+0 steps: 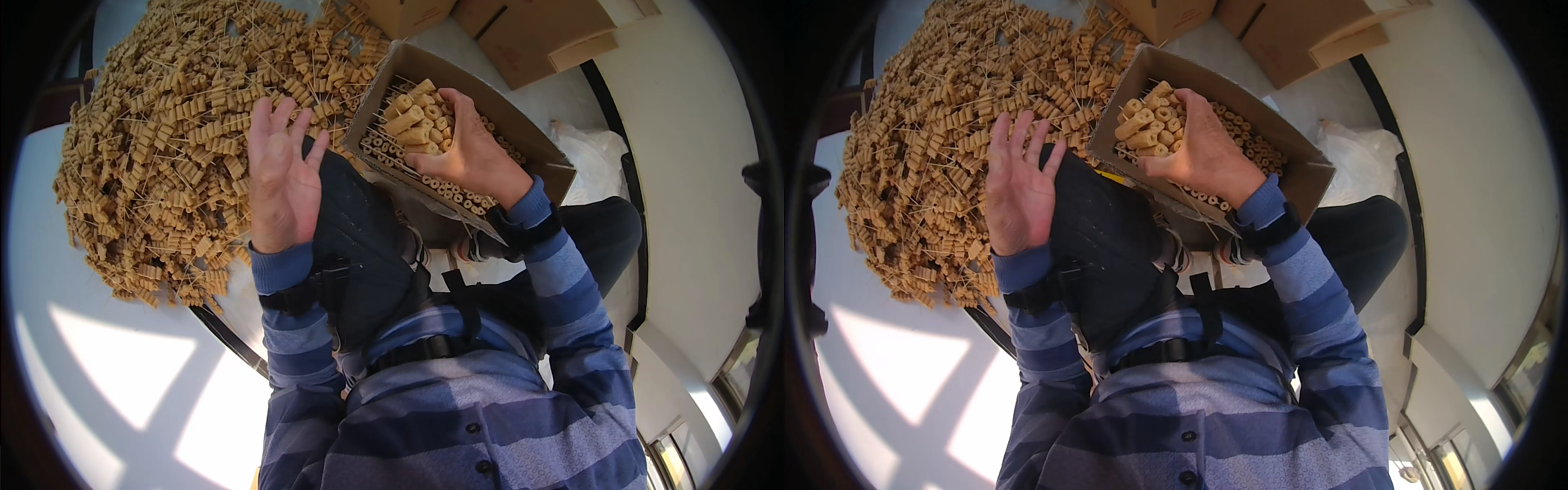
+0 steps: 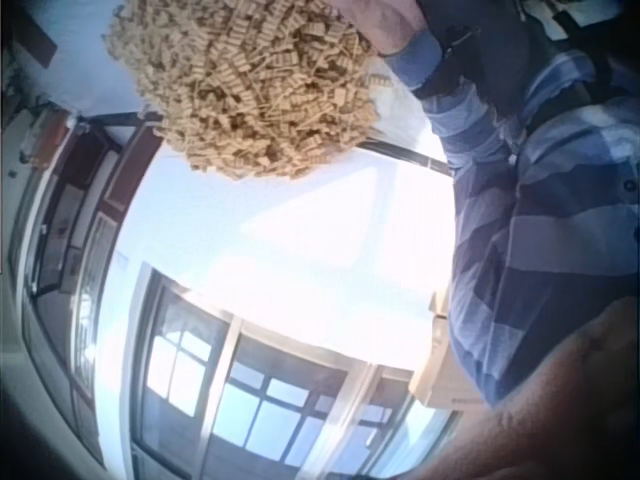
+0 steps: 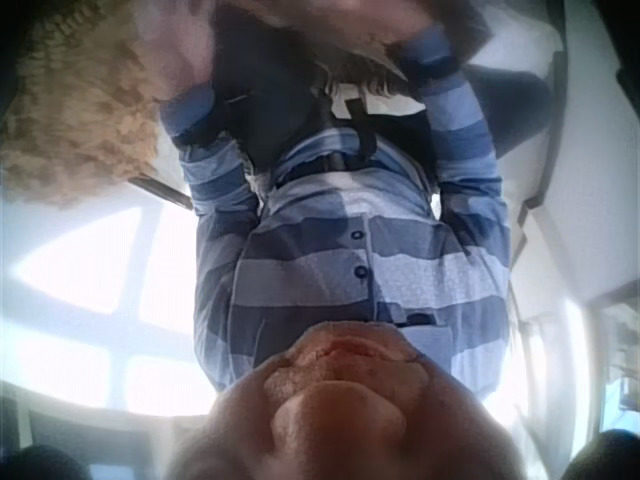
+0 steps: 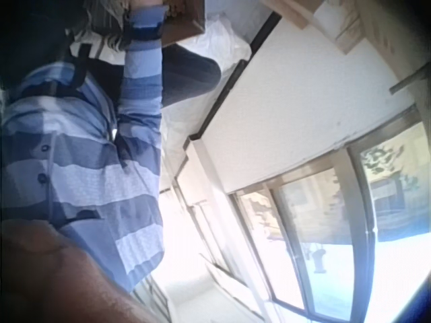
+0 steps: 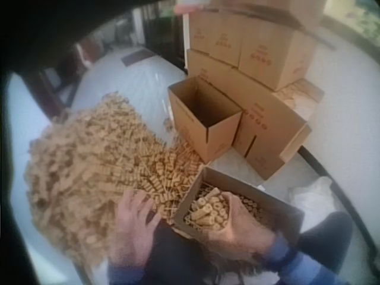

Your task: The person sits on the floor and repeatedly picks up skewers with cylindrical snack pieces, then places them into a cardboard box. The person handles the skewers by hand and arranges them in the box.

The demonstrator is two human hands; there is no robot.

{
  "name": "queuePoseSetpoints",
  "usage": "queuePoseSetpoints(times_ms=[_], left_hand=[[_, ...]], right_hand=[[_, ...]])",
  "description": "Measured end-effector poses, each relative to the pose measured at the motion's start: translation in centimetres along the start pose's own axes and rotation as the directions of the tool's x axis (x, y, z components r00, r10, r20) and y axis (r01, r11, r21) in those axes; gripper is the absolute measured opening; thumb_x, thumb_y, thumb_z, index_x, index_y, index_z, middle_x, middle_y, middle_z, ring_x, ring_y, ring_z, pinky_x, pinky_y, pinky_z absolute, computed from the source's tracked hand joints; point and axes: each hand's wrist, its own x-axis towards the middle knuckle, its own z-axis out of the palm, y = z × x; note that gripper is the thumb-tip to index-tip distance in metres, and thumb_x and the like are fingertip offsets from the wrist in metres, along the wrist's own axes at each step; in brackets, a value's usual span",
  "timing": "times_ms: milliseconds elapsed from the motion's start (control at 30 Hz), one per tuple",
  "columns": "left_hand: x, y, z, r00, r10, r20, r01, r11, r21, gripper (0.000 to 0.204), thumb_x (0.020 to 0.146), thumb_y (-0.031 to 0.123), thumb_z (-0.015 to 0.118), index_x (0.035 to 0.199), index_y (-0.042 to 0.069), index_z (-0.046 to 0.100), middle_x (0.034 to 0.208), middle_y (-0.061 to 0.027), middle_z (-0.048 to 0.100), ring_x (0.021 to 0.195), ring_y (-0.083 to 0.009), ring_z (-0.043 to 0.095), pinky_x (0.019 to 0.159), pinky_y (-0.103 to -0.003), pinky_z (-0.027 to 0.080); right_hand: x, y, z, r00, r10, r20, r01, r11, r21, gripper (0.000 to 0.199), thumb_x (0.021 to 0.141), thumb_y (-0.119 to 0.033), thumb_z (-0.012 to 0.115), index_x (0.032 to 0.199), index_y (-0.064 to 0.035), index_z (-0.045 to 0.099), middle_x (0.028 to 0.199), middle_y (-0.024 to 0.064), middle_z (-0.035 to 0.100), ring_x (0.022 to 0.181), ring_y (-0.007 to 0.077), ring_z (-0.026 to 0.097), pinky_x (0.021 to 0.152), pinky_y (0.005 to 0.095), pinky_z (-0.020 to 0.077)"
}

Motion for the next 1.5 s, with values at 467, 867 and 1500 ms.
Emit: queuePoseSetpoints(times_ms=[467,867,1500], left_hand=[[-6.7,3.9,-13.4,0.898,0.104,-0.428,-0.009,0.976,0.219,0.078,0.098,0.027,0.060,0.156,0.003,0.015,0.152,-0.0213,0.029,0.132,-0.0375,0.045,0.114,-0.050,0.037],[-8.4,0.5,-14.6,0.877,0.071,-0.475,0.202,0.842,0.500,0.075,0.099,0.020,0.062,0.156,0.002,0.017,0.149,-0.0210,0.036,0.125,-0.0312,0.054,0.103,-0.043,0.047],[-13.9,-6.1,-19.2,0.860,-0.250,-0.444,0.483,0.680,0.552,0.050,0.101,0.014,0.060,0.147,0.004,0.043,0.125,-0.0118,0.062,0.108,-0.0169,0.062,0.094,-0.030,0.051]], right_hand=[[5.3,5.3,9.1,0.939,0.322,0.123,-0.205,0.807,-0.554,0.108,0.066,-0.041,0.084,0.150,-0.0013,0.028,0.139,0.0235,0.046,0.132,0.0412,0.043,0.110,0.0546,0.0341],[6.2,9.7,9.2,0.925,0.213,0.315,-0.181,0.975,-0.127,0.119,0.071,-0.039,0.089,0.155,0.0035,0.016,0.152,0.0275,0.034,0.142,0.0413,0.034,0.118,0.0440,0.0324],[5.9,9.9,11.5,0.973,0.204,0.109,-0.204,0.979,-0.014,0.075,0.089,-0.018,0.073,0.151,-0.0009,0.033,0.147,0.0229,0.045,0.132,0.0375,0.050,0.107,0.0410,0.0461]])
